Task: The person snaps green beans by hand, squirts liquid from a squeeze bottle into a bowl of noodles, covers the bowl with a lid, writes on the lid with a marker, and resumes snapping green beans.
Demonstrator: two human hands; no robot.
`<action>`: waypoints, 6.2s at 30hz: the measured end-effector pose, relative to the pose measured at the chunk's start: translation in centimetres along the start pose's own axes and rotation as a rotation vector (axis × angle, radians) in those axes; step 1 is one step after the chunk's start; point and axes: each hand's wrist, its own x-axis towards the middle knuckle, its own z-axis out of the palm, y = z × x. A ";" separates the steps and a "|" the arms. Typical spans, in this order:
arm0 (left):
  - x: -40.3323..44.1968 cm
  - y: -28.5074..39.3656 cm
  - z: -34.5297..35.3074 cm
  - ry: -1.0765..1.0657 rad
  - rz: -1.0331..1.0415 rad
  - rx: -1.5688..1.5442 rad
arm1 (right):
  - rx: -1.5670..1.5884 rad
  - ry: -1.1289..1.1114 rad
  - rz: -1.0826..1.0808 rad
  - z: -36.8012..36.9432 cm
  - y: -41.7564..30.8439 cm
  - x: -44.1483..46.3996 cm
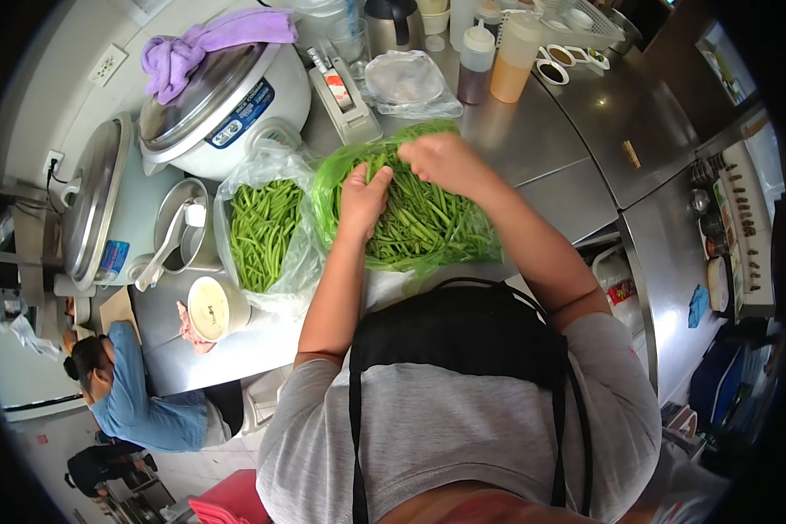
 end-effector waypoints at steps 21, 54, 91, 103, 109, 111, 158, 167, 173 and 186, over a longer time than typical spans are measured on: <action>0.3 -0.6 -0.4 -0.068 0.438 0.994 | -0.695 0.257 -0.245 2.8 3.0 -0.6; -1.1 0.0 -0.6 -0.042 0.143 -0.013 | -0.211 0.111 -0.120 3.6 1.4 -2.3; -2.3 1.0 -1.2 -0.383 0.018 -0.507 | 0.157 0.192 0.016 4.4 2.1 -2.0; -1.3 3.8 -0.7 -0.220 0.106 0.251 | -0.602 0.340 -0.350 1.9 -1.1 -1.1; -1.8 4.4 -0.8 -0.229 -0.002 0.115 | -0.434 0.335 -0.369 2.5 -1.0 -0.8; -2.0 5.0 -0.9 -0.244 -0.051 0.093 | -0.443 0.319 -0.350 2.3 -1.2 -0.7; -2.7 0.2 -0.4 -0.140 -0.025 -0.126 | -0.245 0.183 -0.131 4.8 -0.2 -4.8; -2.5 1.2 -1.9 0.084 0.180 0.460 | -0.058 0.236 -0.022 1.7 0.1 -3.8; -1.5 1.1 -4.4 0.127 0.173 0.969 | 0.156 0.272 -0.013 -1.0 -0.6 -3.7; -3.0 3.3 -0.9 -0.246 0.254 0.546 | 0.317 0.162 -0.131 0.8 -1.2 -3.3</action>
